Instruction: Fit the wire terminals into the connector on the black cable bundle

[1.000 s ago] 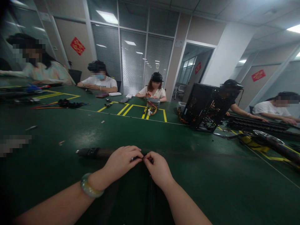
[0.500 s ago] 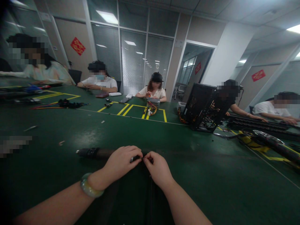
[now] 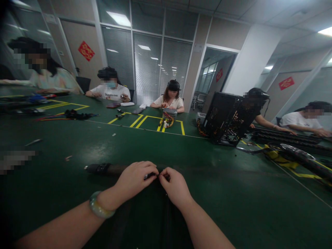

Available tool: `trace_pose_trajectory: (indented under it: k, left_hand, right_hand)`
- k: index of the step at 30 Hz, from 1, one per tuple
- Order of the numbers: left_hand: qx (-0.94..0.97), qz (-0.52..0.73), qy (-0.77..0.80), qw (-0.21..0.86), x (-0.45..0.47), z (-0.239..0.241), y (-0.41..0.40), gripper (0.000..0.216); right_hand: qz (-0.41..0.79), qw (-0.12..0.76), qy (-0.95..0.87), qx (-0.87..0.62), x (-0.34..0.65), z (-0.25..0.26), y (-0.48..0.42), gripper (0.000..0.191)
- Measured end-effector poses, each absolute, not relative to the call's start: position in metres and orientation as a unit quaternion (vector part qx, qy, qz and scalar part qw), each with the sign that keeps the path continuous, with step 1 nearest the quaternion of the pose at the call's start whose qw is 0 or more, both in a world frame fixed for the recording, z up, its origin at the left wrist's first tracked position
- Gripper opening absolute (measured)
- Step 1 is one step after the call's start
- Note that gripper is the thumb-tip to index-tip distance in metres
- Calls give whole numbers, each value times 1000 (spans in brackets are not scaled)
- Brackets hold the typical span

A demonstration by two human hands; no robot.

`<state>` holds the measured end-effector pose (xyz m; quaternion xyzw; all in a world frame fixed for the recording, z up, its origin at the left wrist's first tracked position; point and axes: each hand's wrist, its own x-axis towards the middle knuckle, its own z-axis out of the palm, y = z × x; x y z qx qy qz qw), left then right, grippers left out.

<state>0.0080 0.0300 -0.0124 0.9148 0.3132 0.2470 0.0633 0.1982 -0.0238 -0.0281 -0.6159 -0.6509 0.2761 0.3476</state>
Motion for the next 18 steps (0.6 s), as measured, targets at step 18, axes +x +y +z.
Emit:
trace_pose_trajectory:
  k: [18]
  left_hand:
    - [915, 249, 312, 55, 8, -11, 27, 10]
  right_hand:
    - [280, 350, -651, -613, 196, -24, -26, 11]
